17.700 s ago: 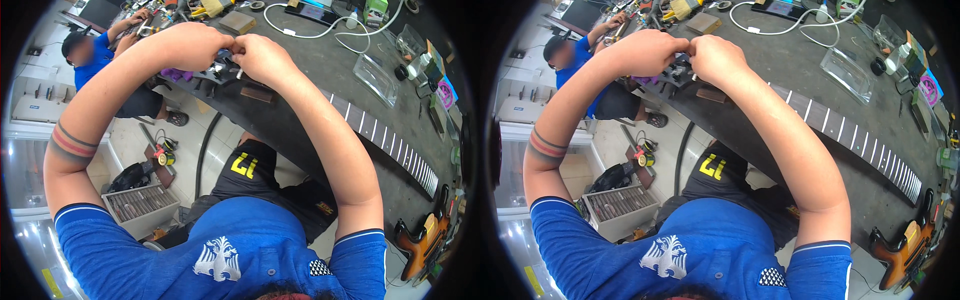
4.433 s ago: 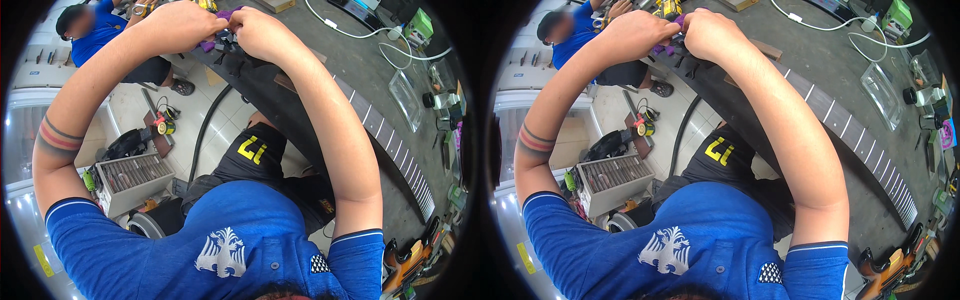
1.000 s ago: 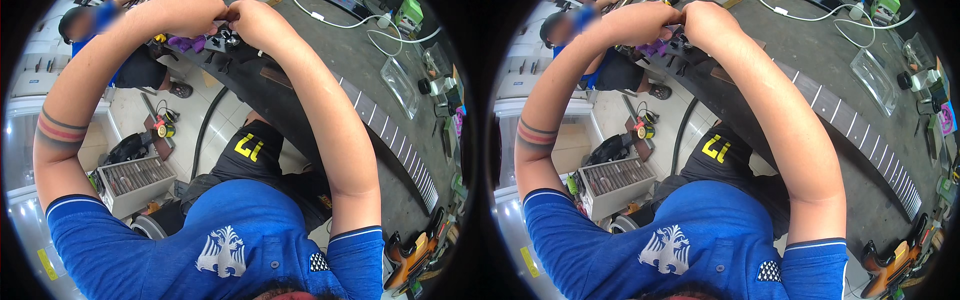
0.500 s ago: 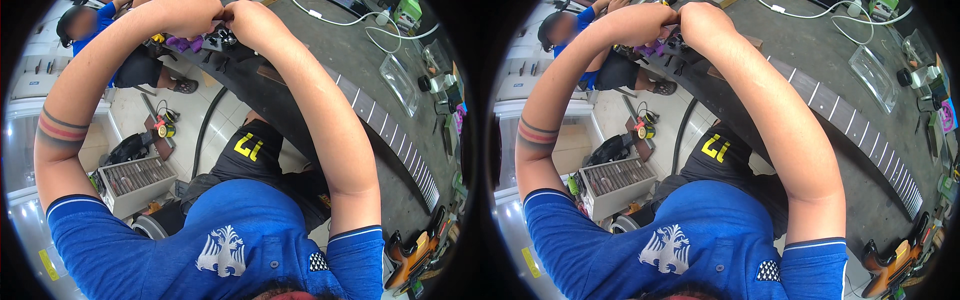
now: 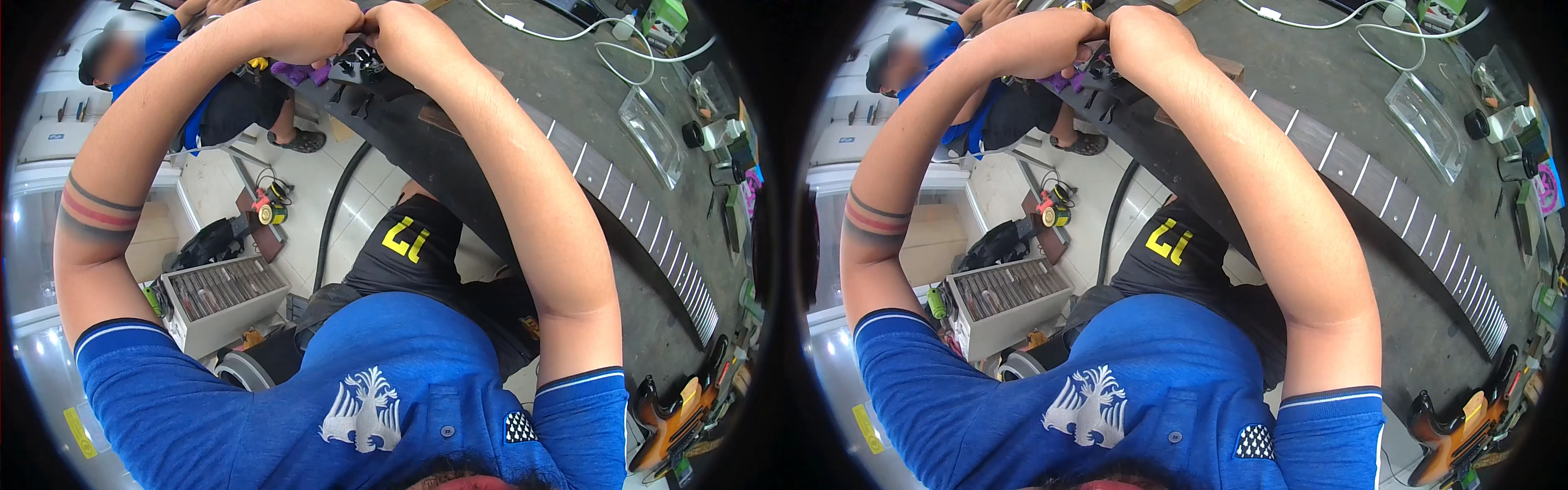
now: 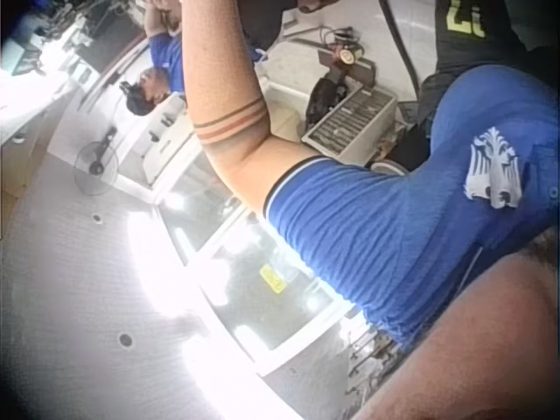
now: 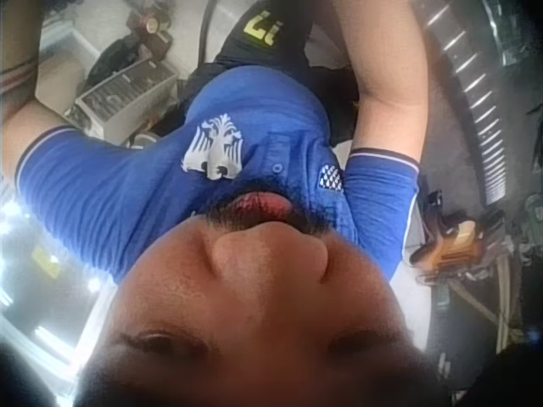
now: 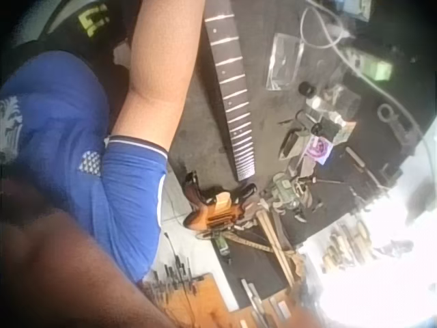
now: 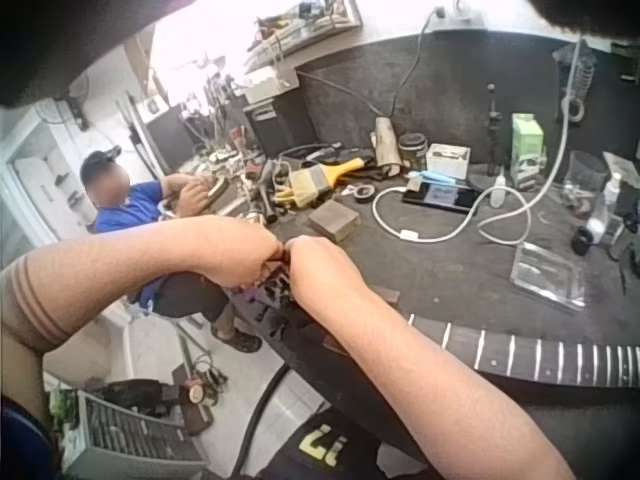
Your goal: The person adjusts hardware on a bass guitar headstock using a wrench, wipes down the fretboard with a cloth, and polishes the body of the guitar before briefly using a drill on it.
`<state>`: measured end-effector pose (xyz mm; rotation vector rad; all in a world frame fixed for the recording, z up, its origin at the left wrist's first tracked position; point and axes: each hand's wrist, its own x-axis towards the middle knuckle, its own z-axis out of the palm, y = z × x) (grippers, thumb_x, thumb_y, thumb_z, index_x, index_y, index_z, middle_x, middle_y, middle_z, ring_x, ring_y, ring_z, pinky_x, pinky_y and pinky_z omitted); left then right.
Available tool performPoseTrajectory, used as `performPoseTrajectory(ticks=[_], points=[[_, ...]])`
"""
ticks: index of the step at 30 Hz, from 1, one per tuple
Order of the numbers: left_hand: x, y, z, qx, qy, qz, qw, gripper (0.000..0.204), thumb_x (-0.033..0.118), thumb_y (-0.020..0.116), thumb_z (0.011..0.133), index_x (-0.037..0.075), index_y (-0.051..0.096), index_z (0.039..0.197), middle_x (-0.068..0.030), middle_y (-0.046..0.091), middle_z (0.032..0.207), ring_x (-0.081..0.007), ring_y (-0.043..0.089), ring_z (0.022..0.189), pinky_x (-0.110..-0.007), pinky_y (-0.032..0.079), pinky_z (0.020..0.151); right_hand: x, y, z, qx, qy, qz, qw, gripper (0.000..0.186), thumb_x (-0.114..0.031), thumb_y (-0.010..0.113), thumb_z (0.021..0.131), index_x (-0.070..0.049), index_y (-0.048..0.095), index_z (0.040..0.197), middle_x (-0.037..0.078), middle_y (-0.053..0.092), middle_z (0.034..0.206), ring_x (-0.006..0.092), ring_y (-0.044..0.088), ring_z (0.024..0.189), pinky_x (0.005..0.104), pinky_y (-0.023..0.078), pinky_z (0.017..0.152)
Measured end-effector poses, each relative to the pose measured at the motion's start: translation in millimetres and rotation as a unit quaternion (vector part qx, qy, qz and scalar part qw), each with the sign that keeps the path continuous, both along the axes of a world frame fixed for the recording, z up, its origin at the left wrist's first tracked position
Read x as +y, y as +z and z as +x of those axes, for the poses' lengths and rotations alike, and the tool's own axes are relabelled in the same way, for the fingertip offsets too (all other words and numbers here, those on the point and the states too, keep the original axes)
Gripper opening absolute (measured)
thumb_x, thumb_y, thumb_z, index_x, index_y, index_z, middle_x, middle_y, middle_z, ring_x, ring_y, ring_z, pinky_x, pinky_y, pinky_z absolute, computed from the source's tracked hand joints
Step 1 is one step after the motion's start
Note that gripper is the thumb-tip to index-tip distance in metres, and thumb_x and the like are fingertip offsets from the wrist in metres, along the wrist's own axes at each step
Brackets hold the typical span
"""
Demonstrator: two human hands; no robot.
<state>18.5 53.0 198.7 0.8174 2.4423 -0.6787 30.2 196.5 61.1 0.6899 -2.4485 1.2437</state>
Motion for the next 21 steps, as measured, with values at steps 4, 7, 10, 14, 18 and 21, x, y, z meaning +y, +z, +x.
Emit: performPoseTrajectory(ticks=[4,7,10,14,18,21], points=[[14,18,12,-0.03,0.006,0.013,0.999,0.03,0.019,0.063,0.098,-0.001,0.077,0.115,-0.0298,0.078,0.103,-0.0491,0.074,0.097,-0.055,0.058,0.086,0,1,1,-0.019,-0.007,0.005,1.0,0.021,-0.002,0.062,0.094,0.0,0.082,0.1,0.029,0.079,0.103,0.0468,0.077,0.103,0.0557,0.06,0.09],[11,2,6,0.018,0.022,-0.011,1.0,0.026,0.016,0.067,0.1,-0.001,0.077,0.117,-0.0219,0.081,0.103,-0.042,0.077,0.091,-0.051,0.06,0.083,-1,-3,0,-0.007,-0.006,0.004,1.0,0.02,-0.002,0.062,0.094,0.0,0.081,0.099,0.028,0.079,0.102,0.0468,0.077,0.103,0.0557,0.06,0.091],[7,-2,16,0.041,0.118,0.033,0.992,0.027,0.005,0.063,0.103,0.004,0.069,0.129,-0.0137,0.079,0.088,-0.0308,0.08,0.085,-0.046,0.061,0.08,-4,-4,-3,0.011,-0.015,0.011,1.0,0.019,-0.001,0.062,0.094,0.0,0.081,0.099,0.028,0.079,0.103,0.0465,0.077,0.104,0.0556,0.06,0.092],[7,1,18,0.04,0.102,0.042,0.993,0.027,0.007,0.058,0.108,0.002,0.071,0.131,-0.015,0.081,0.087,-0.0282,0.08,0.081,-0.044,0.06,0.077,-4,-3,-1,-0.003,-0.015,0.024,1.0,0.018,-0.002,0.063,0.094,0.0,0.08,0.099,0.028,0.079,0.103,0.0464,0.076,0.105,0.0561,0.06,0.092],[5,1,17,0.034,0.11,0.05,0.992,0.029,0.007,0.059,0.107,0.002,0.07,0.133,-0.0155,0.081,0.09,-0.0293,0.081,0.085,-0.045,0.06,0.079,-2,-6,-3,0.015,-0.011,0.022,1.0,0.017,-0.001,0.064,0.093,0.0,0.08,0.099,0.028,0.079,0.101,0.047,0.076,0.104,0.0571,0.06,0.091],[1,-2,13,0.039,0.101,0.046,0.993,0.031,0.008,0.06,0.106,0.001,0.07,0.134,-0.0182,0.081,0.093,-0.0318,0.081,0.088,-0.047,0.061,0.082,0,1,1,-0.014,0.009,0.033,0.999,0.022,0.0,0.062,0.095,0.001,0.079,0.108,0.028,0.079,0.11,0.0446,0.077,0.107,0.0538,0.06,0.093]])
